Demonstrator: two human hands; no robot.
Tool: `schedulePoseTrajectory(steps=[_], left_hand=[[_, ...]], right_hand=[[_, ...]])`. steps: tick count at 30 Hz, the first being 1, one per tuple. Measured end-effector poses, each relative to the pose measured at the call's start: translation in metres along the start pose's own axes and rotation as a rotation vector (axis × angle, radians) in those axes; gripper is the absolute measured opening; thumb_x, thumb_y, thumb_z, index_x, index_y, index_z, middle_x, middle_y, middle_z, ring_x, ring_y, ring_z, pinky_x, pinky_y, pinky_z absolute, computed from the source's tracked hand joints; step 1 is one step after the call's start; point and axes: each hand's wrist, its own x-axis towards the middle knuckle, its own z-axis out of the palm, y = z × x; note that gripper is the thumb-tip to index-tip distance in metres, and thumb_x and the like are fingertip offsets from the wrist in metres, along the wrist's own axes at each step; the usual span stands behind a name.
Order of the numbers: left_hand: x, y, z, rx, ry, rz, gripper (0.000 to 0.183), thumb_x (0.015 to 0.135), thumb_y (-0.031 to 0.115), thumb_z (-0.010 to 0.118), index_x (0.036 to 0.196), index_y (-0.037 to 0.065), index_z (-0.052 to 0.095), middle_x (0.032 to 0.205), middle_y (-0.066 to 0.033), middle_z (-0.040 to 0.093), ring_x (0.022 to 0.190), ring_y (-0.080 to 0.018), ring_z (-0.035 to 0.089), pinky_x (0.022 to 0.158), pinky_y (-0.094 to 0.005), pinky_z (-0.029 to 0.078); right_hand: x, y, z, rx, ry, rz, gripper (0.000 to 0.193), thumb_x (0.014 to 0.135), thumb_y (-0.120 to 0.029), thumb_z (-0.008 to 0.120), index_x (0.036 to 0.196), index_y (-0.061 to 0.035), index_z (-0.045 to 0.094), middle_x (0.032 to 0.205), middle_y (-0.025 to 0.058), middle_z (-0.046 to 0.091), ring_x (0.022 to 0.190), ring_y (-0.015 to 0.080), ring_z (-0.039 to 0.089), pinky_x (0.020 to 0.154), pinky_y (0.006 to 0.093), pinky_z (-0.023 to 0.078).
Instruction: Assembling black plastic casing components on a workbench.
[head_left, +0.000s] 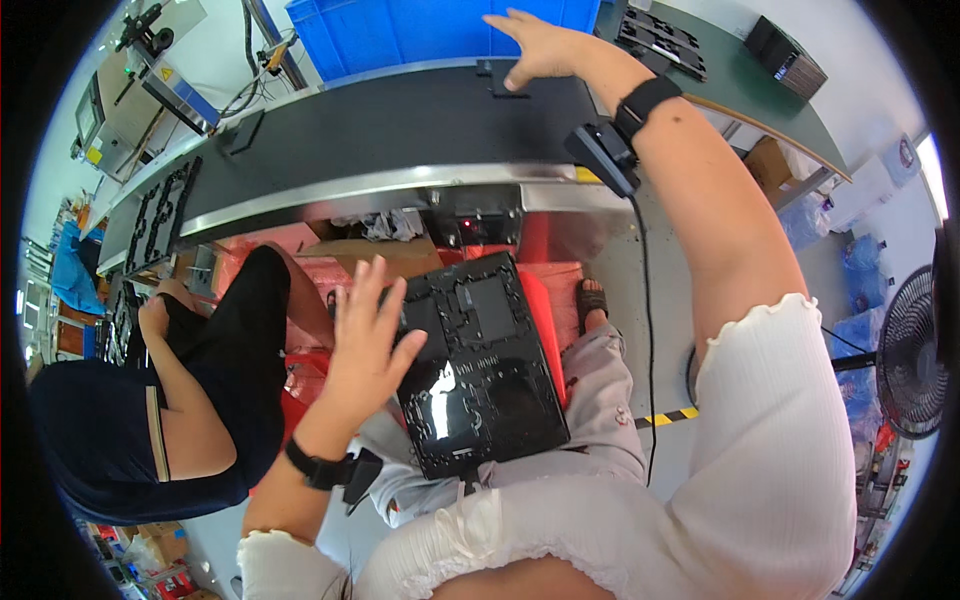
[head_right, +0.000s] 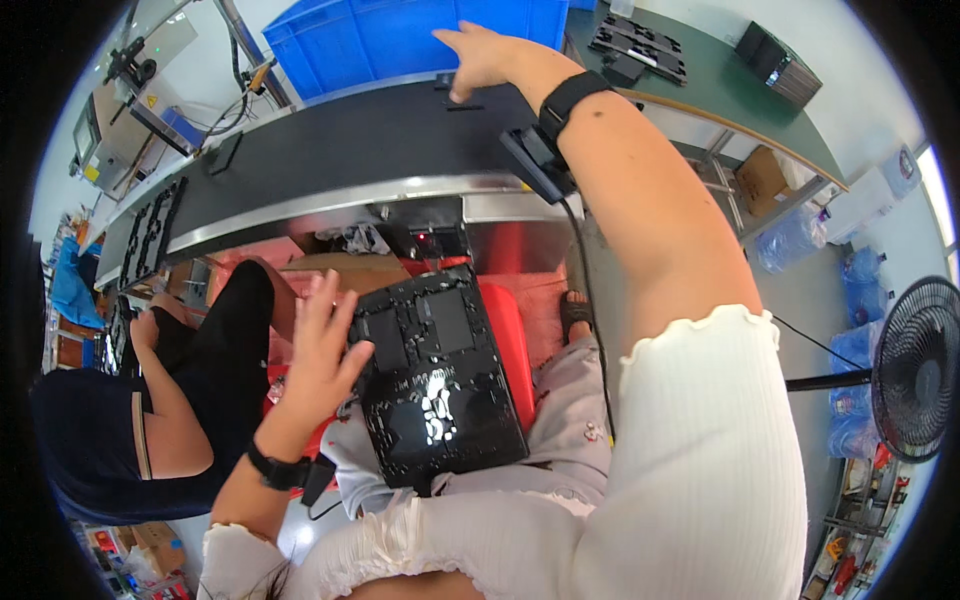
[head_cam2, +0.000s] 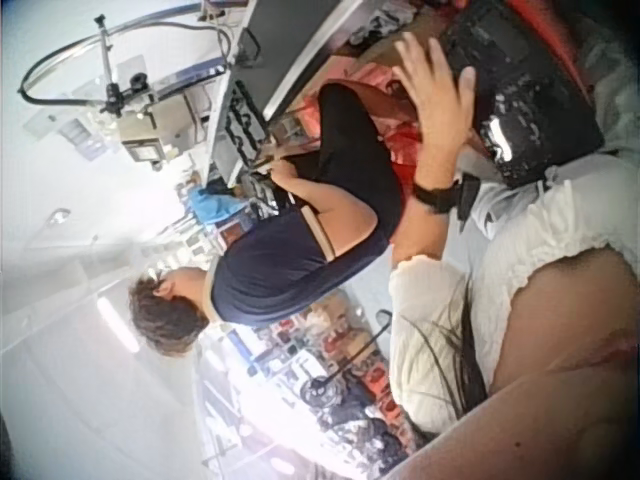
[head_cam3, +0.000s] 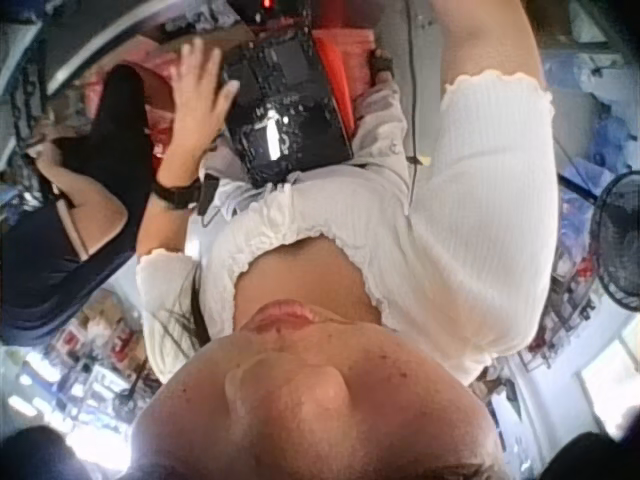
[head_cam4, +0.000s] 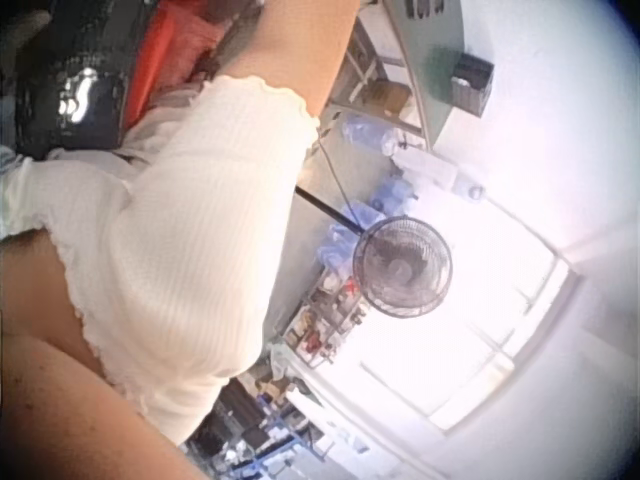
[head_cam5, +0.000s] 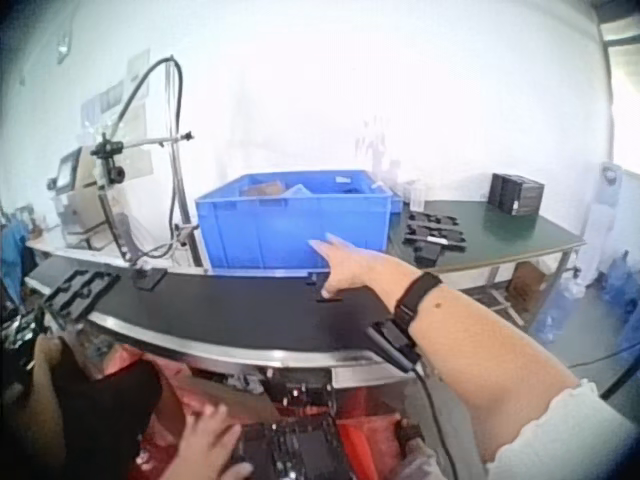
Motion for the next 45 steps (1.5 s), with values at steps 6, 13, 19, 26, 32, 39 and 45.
schedulePoseTrajectory(steps=[6, 13, 19, 26, 32, 39, 45], left_hand=[[0.088, -0.087, -0.081, 0.146, 0.401, 0.075, 0.042, 0.086, 0.023, 0.056, 0.123, 0.004, 0.049, 0.136, -0.0193, 0.036, 0.127, -0.0372, 0.033, 0.104, -0.0444, 0.027], [0.210, -0.259, -0.084, 0.667, 0.243, -0.236, 0.051, 0.090, 0.036, 0.047, 0.133, 0.010, 0.039, 0.139, -0.0239, 0.030, 0.129, -0.0417, 0.027, 0.105, -0.0457, 0.027], [0.268, -0.315, -0.051, 0.325, -0.258, -0.140, 0.061, 0.090, 0.032, 0.046, 0.144, 0.027, 0.018, 0.149, -0.0171, 0.014, 0.136, -0.0369, 0.014, 0.110, -0.0416, 0.013], [0.264, -0.267, -0.053, 0.145, -0.310, -0.124, 0.068, 0.086, 0.052, 0.048, 0.143, 0.024, 0.023, 0.141, -0.0140, 0.034, 0.131, -0.0296, 0.030, 0.107, -0.0369, 0.023], [0.232, -0.198, -0.051, 0.148, -0.160, -0.005, 0.080, 0.078, 0.059, 0.056, 0.140, 0.016, 0.031, 0.132, -0.0223, 0.043, 0.125, -0.0321, 0.040, 0.102, -0.0385, 0.031], [0.158, -0.085, -0.038, 0.449, 0.208, 0.092, 0.072, 0.076, 0.052, 0.063, 0.124, 0.000, 0.049, 0.117, -0.0215, 0.052, 0.110, -0.0354, 0.047, 0.094, -0.0400, 0.036], [-0.023, 0.034, -0.004, 0.103, -0.062, 0.196, 0.075, 0.064, 0.034, 0.075, 0.125, 0.002, 0.047, 0.125, -0.0184, 0.044, 0.109, -0.0366, 0.045, 0.095, -0.0428, 0.035]], right_hand=[[0.009, 0.046, 0.003, -0.178, -0.455, 0.249, 0.077, 0.055, -0.024, 0.078, 0.123, -0.0037, 0.048, 0.123, 0.0195, 0.048, 0.115, 0.0345, 0.046, 0.097, 0.0382, 0.038], [-0.089, -0.005, -0.030, 0.021, 0.259, -0.264, 0.028, 0.073, -0.008, 0.063, 0.100, -0.0032, 0.058, 0.088, 0.0151, 0.056, 0.083, 0.0324, 0.056, 0.070, 0.0388, 0.046], [-0.195, -0.092, -0.013, 1.058, -0.333, 0.050, 0.036, 0.068, -0.009, 0.070, 0.102, -0.0008, 0.059, 0.084, 0.0159, 0.060, 0.079, 0.0309, 0.059, 0.071, 0.0327, 0.046], [-0.270, -0.157, 0.088, 0.637, -0.620, 0.060, 0.044, 0.069, -0.010, 0.070, 0.111, -0.0055, 0.057, 0.115, 0.0127, 0.053, 0.099, 0.0274, 0.053, 0.079, 0.0333, 0.045], [-0.316, -0.171, 0.075, 0.416, -0.340, -0.109, 0.052, 0.072, -0.022, 0.069, 0.118, -0.0059, 0.053, 0.132, 0.0114, 0.040, 0.119, 0.0297, 0.039, 0.096, 0.0446, 0.035], [-0.360, -0.189, 0.079, 0.172, -0.401, -0.204, 0.053, 0.082, -0.031, 0.057, 0.127, -0.0045, 0.047, 0.141, 0.0084, 0.033, 0.133, 0.0238, 0.024, 0.101, 0.0535, 0.027], [-0.372, -0.186, 0.092, 0.333, -0.301, -0.145, 0.053, 0.084, -0.028, 0.056, 0.130, -0.0059, 0.044, 0.142, 0.0052, 0.031, 0.134, 0.0220, 0.023, 0.099, 0.0550, 0.028]])
